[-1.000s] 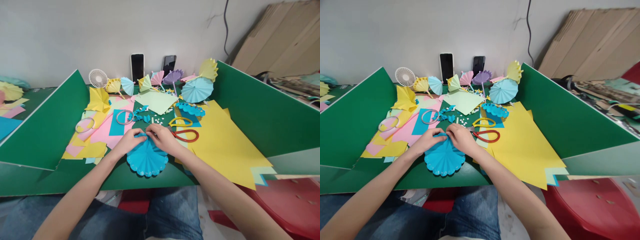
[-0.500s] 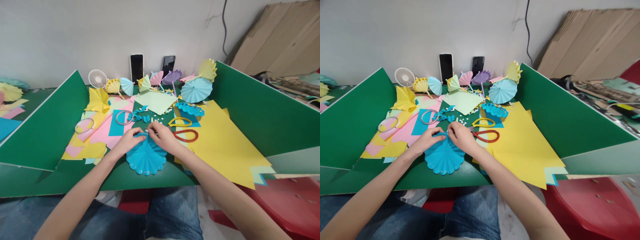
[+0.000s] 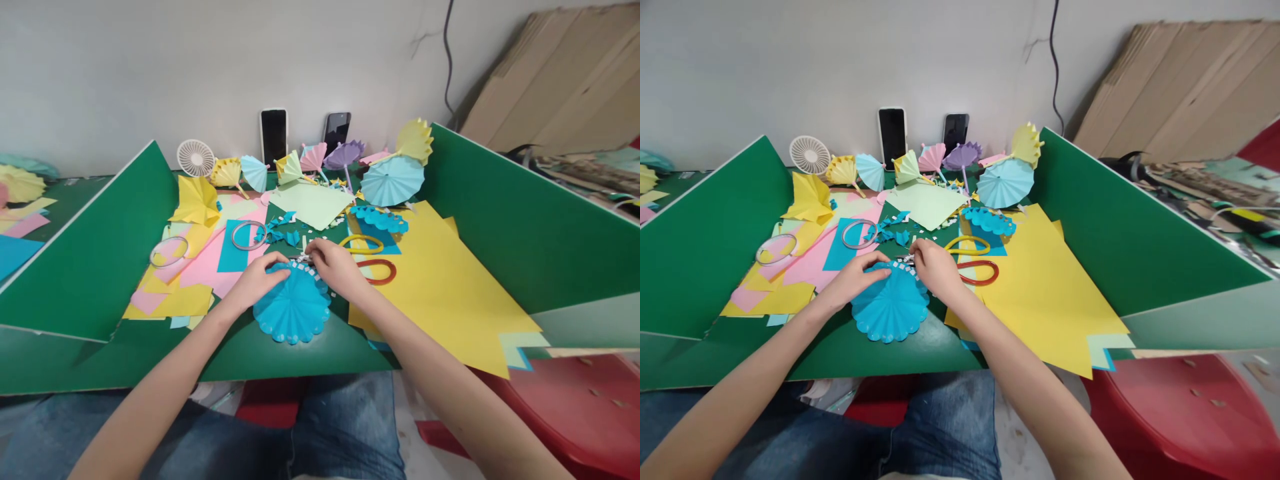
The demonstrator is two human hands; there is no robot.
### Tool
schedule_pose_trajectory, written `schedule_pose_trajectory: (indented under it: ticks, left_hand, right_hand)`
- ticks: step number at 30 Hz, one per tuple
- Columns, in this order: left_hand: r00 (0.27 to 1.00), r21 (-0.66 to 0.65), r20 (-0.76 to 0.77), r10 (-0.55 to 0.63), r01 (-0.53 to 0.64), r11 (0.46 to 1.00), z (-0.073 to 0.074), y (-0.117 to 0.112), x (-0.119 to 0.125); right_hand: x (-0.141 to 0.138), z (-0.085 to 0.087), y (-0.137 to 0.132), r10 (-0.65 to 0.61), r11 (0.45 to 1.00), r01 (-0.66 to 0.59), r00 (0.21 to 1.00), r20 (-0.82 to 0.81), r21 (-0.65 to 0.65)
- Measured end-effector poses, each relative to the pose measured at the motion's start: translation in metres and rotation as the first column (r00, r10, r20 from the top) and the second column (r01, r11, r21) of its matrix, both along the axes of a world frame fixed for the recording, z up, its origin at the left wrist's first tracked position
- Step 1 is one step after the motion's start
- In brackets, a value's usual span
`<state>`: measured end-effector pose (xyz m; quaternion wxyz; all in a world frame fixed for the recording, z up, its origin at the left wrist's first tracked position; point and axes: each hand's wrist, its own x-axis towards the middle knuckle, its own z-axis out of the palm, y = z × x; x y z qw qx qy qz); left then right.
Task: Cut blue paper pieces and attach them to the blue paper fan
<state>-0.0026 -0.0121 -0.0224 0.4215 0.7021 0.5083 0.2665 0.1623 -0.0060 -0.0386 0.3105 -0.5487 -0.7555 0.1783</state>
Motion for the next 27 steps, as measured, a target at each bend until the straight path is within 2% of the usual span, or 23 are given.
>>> schedule_pose_trajectory:
  ticks: [3, 5, 7, 10, 13, 20, 27]
  left_hand:
    - [1.0, 0.002, -0.005, 0.003, -0.003, 1.0, -0.001, 0.001, -0.001]
    - [1.0, 0.007, -0.008, 0.006, -0.006, 1.0, -0.002, 0.001, -0.001]
    - [1.0, 0.011, -0.007, 0.013, -0.013, 1.0, -0.002, 0.0, -0.001]
    - [1.0, 0.014, -0.006, 0.031, -0.031, 0.999, 0.001, 0.0, 0.0]
    - [1.0, 0.018, 0.005, 0.012, -0.013, 1.0, 0.003, -0.001, 0.001]
    - [1.0, 0.018, -0.008, -0.02, 0.02, 1.0, 0.002, -0.002, 0.001]
    - [0.999, 0.001, 0.003, -0.042, 0.042, 0.999, 0.001, -0.002, 0.001]
  right_hand:
    - [0.0, 0.001, 0.001, 0.005, 1.0, -0.005, 1.0, 0.004, 0.021]
    - [0.0, 0.004, 0.0, 0.033, 0.999, -0.032, 0.998, -0.054, 0.019]
    - [-0.001, 0.008, -0.003, 0.099, 0.993, -0.108, 0.982, -0.158, -0.046]
    - [-0.003, 0.014, -0.008, 0.199, 0.95, -0.265, 0.921, -0.336, -0.165]
    - [-0.005, 0.015, -0.011, 0.229, 0.937, -0.313, 0.885, -0.405, -0.156]
    - [-0.009, 0.017, -0.014, 0.24, 0.96, -0.275, 0.901, -0.361, -0.047]
    - [-0.009, 0.011, -0.014, 0.249, 0.967, -0.242, 0.963, -0.105, 0.08]
